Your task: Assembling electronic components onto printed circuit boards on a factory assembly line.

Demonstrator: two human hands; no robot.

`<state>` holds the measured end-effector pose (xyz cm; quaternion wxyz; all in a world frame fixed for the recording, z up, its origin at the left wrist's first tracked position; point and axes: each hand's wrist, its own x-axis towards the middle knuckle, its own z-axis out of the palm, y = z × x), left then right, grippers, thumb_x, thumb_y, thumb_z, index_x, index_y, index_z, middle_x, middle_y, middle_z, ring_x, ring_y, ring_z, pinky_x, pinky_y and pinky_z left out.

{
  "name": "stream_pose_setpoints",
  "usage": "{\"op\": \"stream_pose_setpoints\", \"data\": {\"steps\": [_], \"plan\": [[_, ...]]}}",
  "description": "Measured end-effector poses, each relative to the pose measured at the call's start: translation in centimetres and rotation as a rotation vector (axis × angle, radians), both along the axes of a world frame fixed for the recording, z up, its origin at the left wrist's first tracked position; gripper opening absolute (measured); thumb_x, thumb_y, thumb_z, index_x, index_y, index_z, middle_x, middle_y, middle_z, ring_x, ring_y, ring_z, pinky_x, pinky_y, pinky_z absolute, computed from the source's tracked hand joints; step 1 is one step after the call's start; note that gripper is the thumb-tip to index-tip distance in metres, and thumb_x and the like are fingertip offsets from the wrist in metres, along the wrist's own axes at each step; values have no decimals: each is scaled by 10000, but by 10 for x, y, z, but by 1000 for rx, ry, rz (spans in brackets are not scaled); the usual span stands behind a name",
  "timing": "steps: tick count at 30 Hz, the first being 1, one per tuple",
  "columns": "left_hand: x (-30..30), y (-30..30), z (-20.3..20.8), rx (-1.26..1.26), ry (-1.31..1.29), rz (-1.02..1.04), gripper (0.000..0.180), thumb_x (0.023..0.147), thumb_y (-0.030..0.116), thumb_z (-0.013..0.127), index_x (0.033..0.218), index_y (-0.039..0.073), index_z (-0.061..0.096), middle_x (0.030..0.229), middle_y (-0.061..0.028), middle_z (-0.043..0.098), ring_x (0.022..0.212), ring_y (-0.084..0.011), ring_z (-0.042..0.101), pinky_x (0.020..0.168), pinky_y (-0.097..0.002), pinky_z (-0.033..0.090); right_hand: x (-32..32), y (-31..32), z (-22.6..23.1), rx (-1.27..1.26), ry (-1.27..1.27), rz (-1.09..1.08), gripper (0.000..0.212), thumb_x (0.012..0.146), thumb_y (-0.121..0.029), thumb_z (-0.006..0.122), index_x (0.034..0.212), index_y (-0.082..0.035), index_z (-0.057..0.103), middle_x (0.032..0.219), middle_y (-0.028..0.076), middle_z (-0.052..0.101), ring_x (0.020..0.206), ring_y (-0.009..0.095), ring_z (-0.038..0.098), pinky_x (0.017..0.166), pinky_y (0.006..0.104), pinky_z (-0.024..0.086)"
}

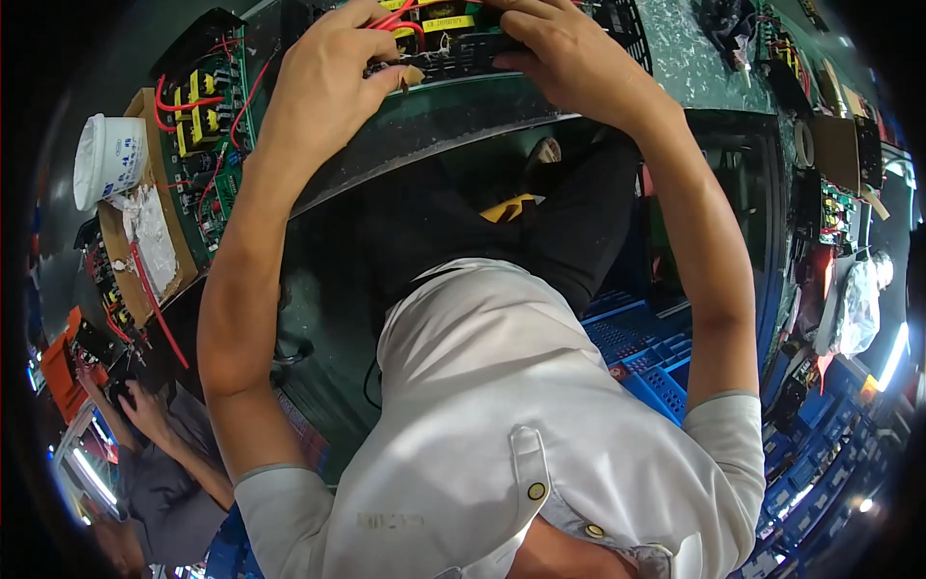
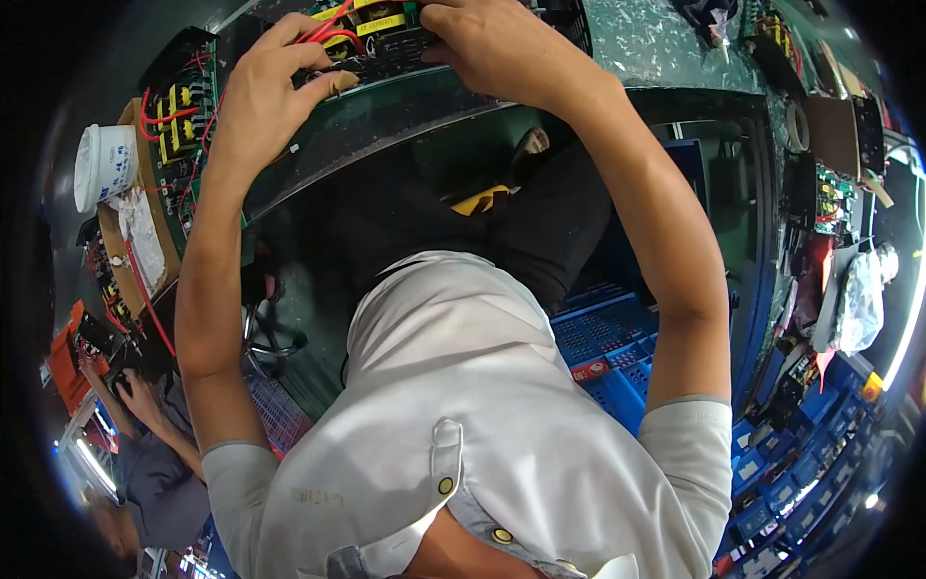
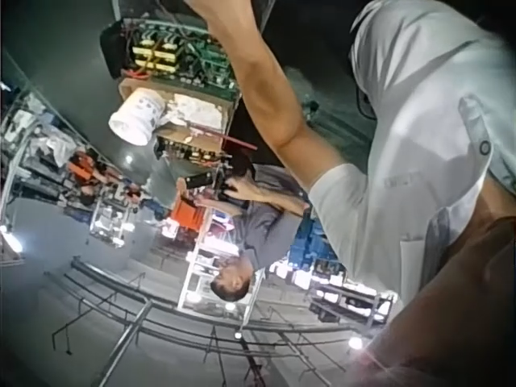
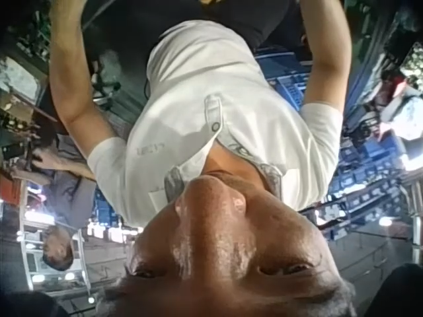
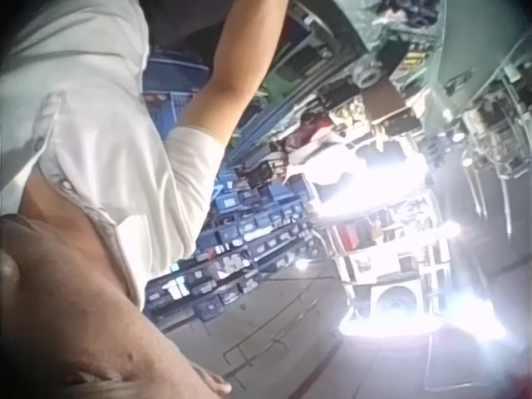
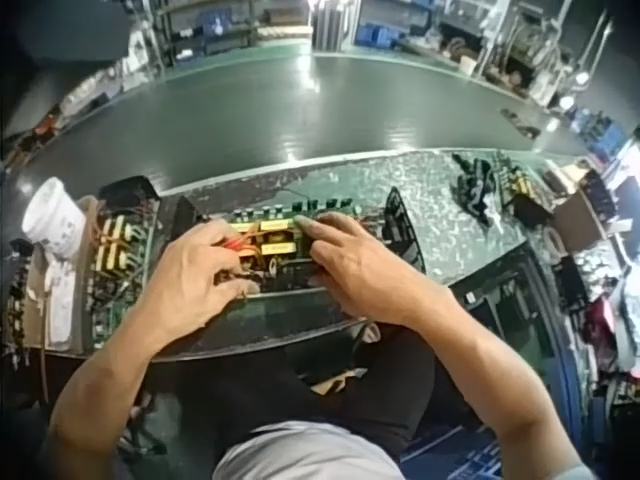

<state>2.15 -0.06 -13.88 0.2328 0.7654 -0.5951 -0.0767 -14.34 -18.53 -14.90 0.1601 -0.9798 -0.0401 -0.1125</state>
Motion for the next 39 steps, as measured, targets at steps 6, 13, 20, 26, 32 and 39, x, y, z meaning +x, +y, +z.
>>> {"op": "stream_pose_setpoints", "data": {"steps": [6,13,20,26,32,39], "plan": [[-6,-7,21,37,62,13,261,687,137,821,759,-51,653,945,-154,563,937,-331,567,816,-402,459,5,-3,4,-9,65,27,184,815,-55,662,905,59,548,1379,264,474,1279,426,418,1067,468,372],[-4,-5,14,-22,29,1,240,689,111,813,775,-55,661,952,-161,575,934,-329,575,807,-400,460,9,-3,4,-12,33,35,177,829,-57,650,917,64,555,1348,254,495,1258,404,444,1067,457,371],[-6,-11,17,16,61,57,221,691,87,804,800,-56,676,944,-160,589,917,-332,589,795,-400,465,10,-4,5,62,69,11,151,847,-57,636,911,62,566,1313,234,512,1205,392,471,1038,453,385],[5,-6,2,21,24,29,227,727,103,791,830,-58,668,970,-135,598,868,-304,604,756,-369,468,11,-4,7,87,62,5,160,847,-65,639,917,68,582,1293,222,526,1204,384,472,1033,444,389],[5,-10,-4,-16,13,1,266,723,107,794,837,-82,646,956,-118,603,821,-290,614,731,-329,469,14,-11,-3,104,-6,51,172,831,-67,639,928,71,605,1229,199,545,1152,367,475,1026,425,378],[13,-8,-1,-121,3,-49,228,691,114,787,816,-48,688,882,-141,564,841,-332,594,739,-407,455,16,-15,-2,42,-183,96,187,842,-82,631,964,61,625,1084,187,594,1052,318,541,944,392,445]]}}
